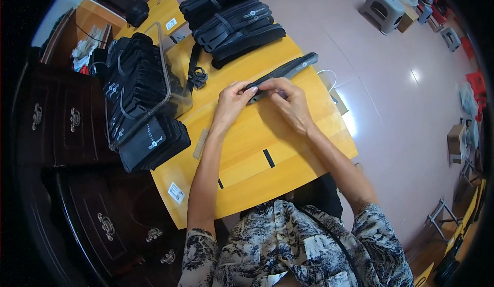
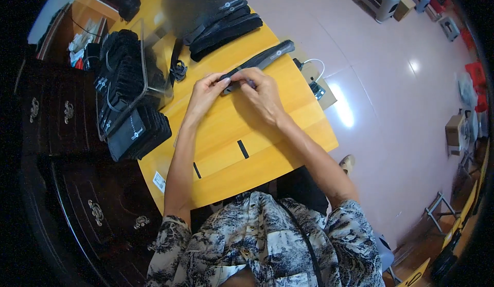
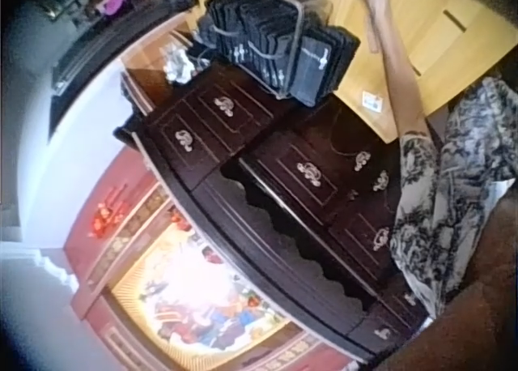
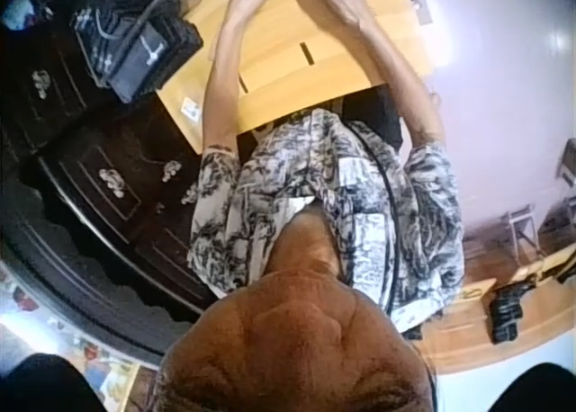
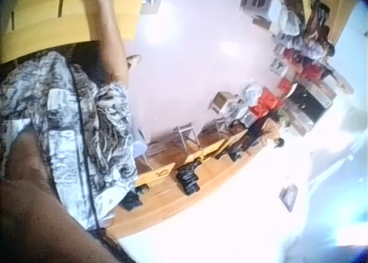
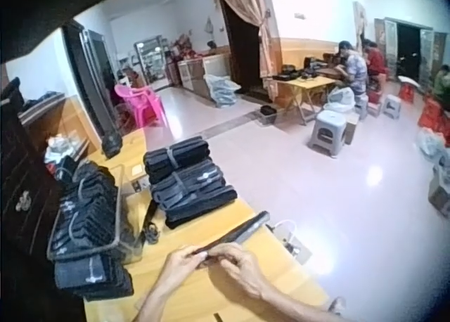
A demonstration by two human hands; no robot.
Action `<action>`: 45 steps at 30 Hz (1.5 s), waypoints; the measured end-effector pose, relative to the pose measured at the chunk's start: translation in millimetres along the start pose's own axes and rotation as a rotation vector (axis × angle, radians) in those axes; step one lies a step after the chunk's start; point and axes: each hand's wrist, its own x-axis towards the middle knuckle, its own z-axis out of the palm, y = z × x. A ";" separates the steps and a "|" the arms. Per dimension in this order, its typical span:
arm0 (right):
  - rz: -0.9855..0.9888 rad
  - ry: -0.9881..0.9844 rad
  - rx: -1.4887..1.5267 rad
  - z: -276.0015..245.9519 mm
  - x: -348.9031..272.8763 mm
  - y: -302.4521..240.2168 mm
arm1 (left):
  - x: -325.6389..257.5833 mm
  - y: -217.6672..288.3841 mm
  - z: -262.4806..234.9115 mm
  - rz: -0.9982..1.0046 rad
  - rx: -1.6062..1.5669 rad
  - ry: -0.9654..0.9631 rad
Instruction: The recorder uses a small metal tool to clear debris or finish holes on black rubber straps at a workbench.
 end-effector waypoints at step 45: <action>0.584 -0.120 0.079 -53.8 -118.1 -91.4 | -77.4 73.2 60.8 -0.141 -0.184 -0.437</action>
